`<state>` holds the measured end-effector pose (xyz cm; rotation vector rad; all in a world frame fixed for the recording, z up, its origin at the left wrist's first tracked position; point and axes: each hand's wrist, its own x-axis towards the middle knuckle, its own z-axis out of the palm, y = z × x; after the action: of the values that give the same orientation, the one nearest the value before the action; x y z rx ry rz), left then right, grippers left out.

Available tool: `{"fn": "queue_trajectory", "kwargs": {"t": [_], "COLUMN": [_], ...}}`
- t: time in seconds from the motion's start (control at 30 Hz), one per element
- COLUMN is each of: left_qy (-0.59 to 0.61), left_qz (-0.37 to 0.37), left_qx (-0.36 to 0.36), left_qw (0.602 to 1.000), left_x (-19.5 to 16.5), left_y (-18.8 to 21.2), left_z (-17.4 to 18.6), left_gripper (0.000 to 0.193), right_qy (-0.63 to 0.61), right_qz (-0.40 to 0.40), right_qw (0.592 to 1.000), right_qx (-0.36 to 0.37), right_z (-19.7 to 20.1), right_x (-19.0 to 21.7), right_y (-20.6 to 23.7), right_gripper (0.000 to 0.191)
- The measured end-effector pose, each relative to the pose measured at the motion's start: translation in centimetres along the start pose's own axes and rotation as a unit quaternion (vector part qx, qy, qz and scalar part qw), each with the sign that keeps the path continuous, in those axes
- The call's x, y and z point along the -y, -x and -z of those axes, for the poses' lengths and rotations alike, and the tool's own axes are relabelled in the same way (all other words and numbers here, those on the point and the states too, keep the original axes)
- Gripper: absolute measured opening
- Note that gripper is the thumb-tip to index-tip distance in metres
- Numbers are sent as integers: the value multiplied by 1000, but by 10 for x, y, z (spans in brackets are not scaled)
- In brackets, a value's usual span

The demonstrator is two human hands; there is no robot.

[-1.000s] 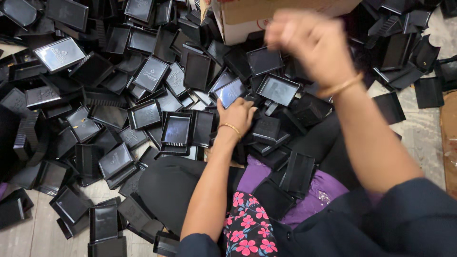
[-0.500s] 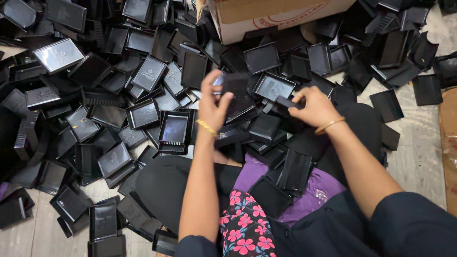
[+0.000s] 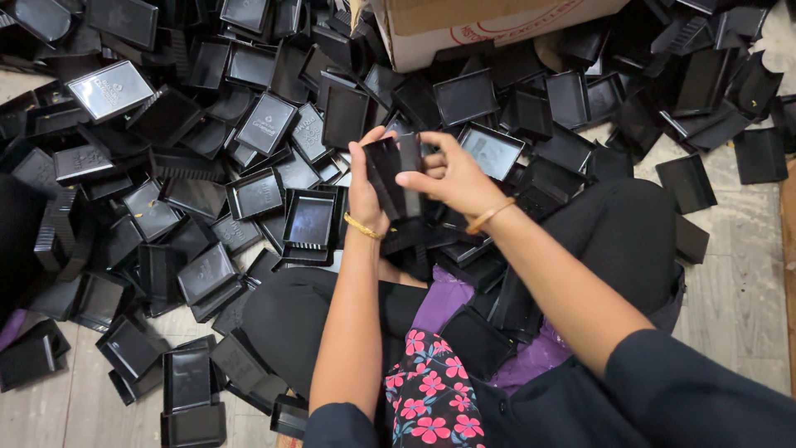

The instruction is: The person sits on the floor among a large pile of black plastic boxes and cardboard cartons, picks up box bases one at a time, presses a lid onto each base, and sets the assembled box back onto the pile.

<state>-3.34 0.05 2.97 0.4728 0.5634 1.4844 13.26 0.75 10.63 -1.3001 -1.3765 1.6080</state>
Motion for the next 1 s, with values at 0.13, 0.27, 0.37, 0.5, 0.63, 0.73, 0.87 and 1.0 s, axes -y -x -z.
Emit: {"fn": "queue_trajectory", "kwargs": {"t": [0.13, 0.27, 0.37, 0.5, 0.63, 0.73, 0.87, 1.0], "left_qy": [-48, -118, -121, -316, -524, -530, -502, -459], "left_qz": [21, -3, 11, -108, -238, -249, -199, -91], "left_qx": [4, 18, 14, 18, -139, -192, -215, -136], "left_qw": [999, 993, 992, 942, 806, 787, 814, 873], "left_x": [4, 5, 2, -9, -17, -16, -17, -21], "left_y": [1, 6, 5, 0, 0, 3, -2, -9], "left_z": [-3, -12, -14, -8, -3, -1, 7, 21], "left_gripper": [62, 61, 57, 55, 68, 69, 70, 45], "right_qy": [81, 111, 75, -1, 264, 402, 465, 418], "right_qz": [-17, 20, 3, -122, 19, 47, 109, 304], "right_qw": [996, 994, 997, 984, 955, 914, 876, 856], "right_qx": [-18, -6, 32, 132, 132, 22, 62, 27], "right_z": [-10, -7, -4, 5, 0, -16, -9, 60], "right_x": [-2, -15, -18, -6, 10, 18, 52, 121], "right_y": [-4, -3, -4, 1, 26, 46, 29, -20], "right_gripper": [84, 82, 81, 69, 58, 48, 50, 36]}}
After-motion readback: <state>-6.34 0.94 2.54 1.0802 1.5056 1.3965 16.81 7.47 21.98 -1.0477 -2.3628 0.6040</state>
